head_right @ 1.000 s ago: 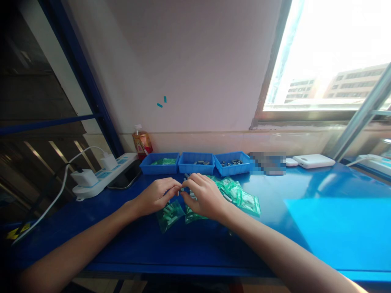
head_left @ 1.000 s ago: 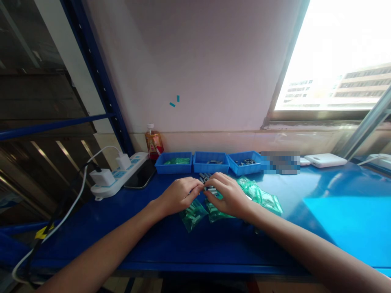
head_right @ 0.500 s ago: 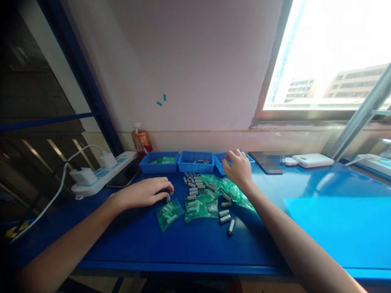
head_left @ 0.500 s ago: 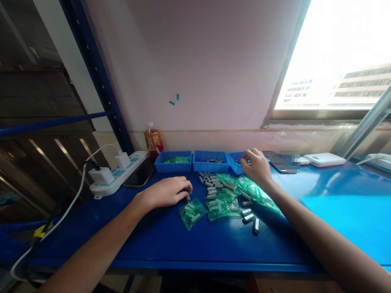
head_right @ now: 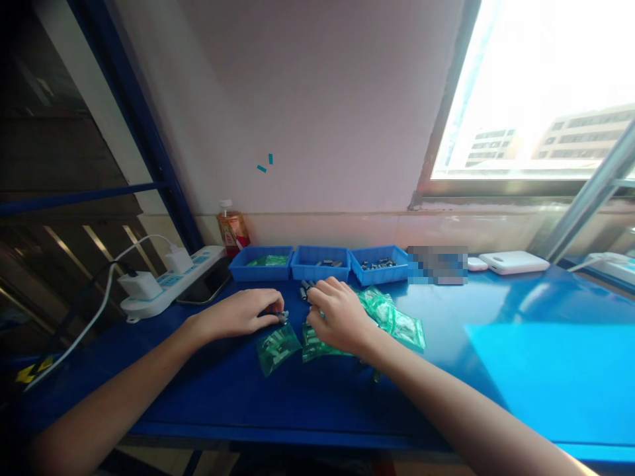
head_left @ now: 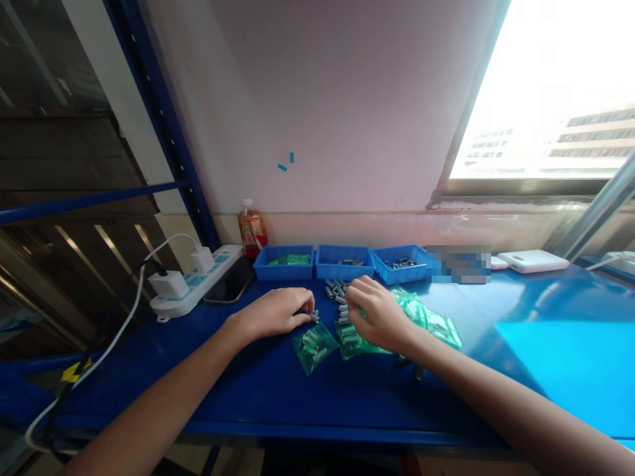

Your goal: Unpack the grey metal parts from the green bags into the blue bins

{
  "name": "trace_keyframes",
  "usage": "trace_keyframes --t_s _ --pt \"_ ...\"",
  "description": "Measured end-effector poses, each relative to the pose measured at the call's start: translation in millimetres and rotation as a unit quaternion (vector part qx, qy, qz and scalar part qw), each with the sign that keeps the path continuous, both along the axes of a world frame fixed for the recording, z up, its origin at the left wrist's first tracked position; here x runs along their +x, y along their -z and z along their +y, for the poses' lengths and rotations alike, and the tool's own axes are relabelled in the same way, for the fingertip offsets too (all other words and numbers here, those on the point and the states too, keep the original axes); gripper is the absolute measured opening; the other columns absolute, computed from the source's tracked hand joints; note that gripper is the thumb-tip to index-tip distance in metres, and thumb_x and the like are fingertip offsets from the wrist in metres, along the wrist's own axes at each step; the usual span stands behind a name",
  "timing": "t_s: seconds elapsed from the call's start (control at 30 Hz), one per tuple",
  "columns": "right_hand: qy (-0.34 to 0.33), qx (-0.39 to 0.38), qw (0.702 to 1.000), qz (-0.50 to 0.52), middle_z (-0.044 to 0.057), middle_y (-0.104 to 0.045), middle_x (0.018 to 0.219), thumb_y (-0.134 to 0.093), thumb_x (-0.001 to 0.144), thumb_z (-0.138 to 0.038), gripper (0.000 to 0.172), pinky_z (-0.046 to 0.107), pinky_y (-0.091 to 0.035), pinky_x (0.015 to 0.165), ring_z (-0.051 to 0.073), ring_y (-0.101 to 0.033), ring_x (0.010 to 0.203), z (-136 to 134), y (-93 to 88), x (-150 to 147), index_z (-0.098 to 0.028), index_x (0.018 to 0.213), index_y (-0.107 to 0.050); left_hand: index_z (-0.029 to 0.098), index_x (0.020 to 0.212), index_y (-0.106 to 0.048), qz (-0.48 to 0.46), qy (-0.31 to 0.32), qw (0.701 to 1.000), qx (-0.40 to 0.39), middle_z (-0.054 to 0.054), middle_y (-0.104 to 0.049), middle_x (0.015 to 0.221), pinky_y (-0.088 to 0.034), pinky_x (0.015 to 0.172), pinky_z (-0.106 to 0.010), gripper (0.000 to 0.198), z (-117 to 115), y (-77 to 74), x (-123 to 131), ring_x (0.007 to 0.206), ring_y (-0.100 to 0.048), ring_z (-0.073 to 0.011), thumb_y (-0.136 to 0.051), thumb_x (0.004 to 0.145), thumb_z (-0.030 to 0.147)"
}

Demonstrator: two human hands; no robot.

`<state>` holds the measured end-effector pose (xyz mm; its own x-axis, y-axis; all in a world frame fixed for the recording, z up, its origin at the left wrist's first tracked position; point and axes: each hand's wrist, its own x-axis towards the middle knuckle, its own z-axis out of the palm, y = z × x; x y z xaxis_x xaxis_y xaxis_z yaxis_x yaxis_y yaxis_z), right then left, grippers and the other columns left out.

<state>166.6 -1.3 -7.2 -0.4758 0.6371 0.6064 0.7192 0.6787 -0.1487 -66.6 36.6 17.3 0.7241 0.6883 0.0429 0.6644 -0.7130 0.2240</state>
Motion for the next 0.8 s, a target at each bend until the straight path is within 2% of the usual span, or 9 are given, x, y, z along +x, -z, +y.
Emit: trace_keyframes --t_s 0.1,0.23,0.5,0.7,0.8 --pt "0.002 -0.018 1.0 0.001 0.002 -0.048 0.07 -0.045 0.082 -0.012 0.017 0.031 -0.037 0.068 0.017 -0.042 0.072 4 1.8 3 -0.021 0.068 -0.04 0.022 0.092 -0.059 -0.007 -0.003 1.0 -0.011 0.0 -0.065 0.092 -0.042 0.067 -0.023 0.01 0 -0.9 1 0.083 -0.061 -0.0176 -0.058 0.083 0.027" --pt "-0.001 -0.021 1.0 -0.005 0.003 -0.051 0.071 -0.046 0.091 -0.023 0.024 0.03 -0.038 0.067 0.017 -0.044 0.073 5 3.6 2 -0.02 0.067 -0.045 0.022 0.09 -0.06 -0.001 0.01 1.0 -0.02 -0.001 -0.066 0.092 -0.042 0.068 -0.023 0.008 -1 -2.7 3 0.084 -0.061 -0.0175 -0.058 0.083 0.025" --pt "-0.026 -0.044 0.998 -0.037 0.005 -0.059 0.08 -0.054 0.089 -0.027 0.011 0.033 -0.041 0.07 0.02 -0.051 0.08 1 6.8 -2 -0.019 0.086 -0.06 0.02 0.088 -0.059 -0.02 0.038 0.999 -0.003 -0.003 -0.064 0.087 -0.042 0.067 -0.024 0.008 -3 -1.0 6 0.081 -0.06 -0.018 -0.055 0.085 0.025" --pt "-0.036 -0.055 0.996 -0.057 0.006 -0.061 0.085 -0.054 0.089 -0.027 0.013 0.033 -0.043 0.072 0.021 -0.054 0.083 -1 4.1 -3 -0.019 0.096 -0.062 0.019 0.096 -0.062 -0.045 0.059 0.997 0.012 -0.004 -0.065 0.092 -0.043 0.07 -0.025 0.014 -5 0.0 9 0.084 -0.061 -0.0186 -0.056 0.086 0.027" --pt "-0.039 -0.054 0.997 -0.045 0.006 -0.062 0.088 -0.056 0.088 -0.029 0.017 0.034 -0.043 0.072 0.021 -0.054 0.084 -2 3.6 -3 -0.019 0.102 -0.059 0.019 0.094 -0.062 -0.111 0.048 0.993 0.0 -0.004 -0.065 0.091 -0.046 0.074 -0.025 0.013 -10 -3.6 13 0.085 -0.06 -0.0173 -0.055 0.086 0.027"
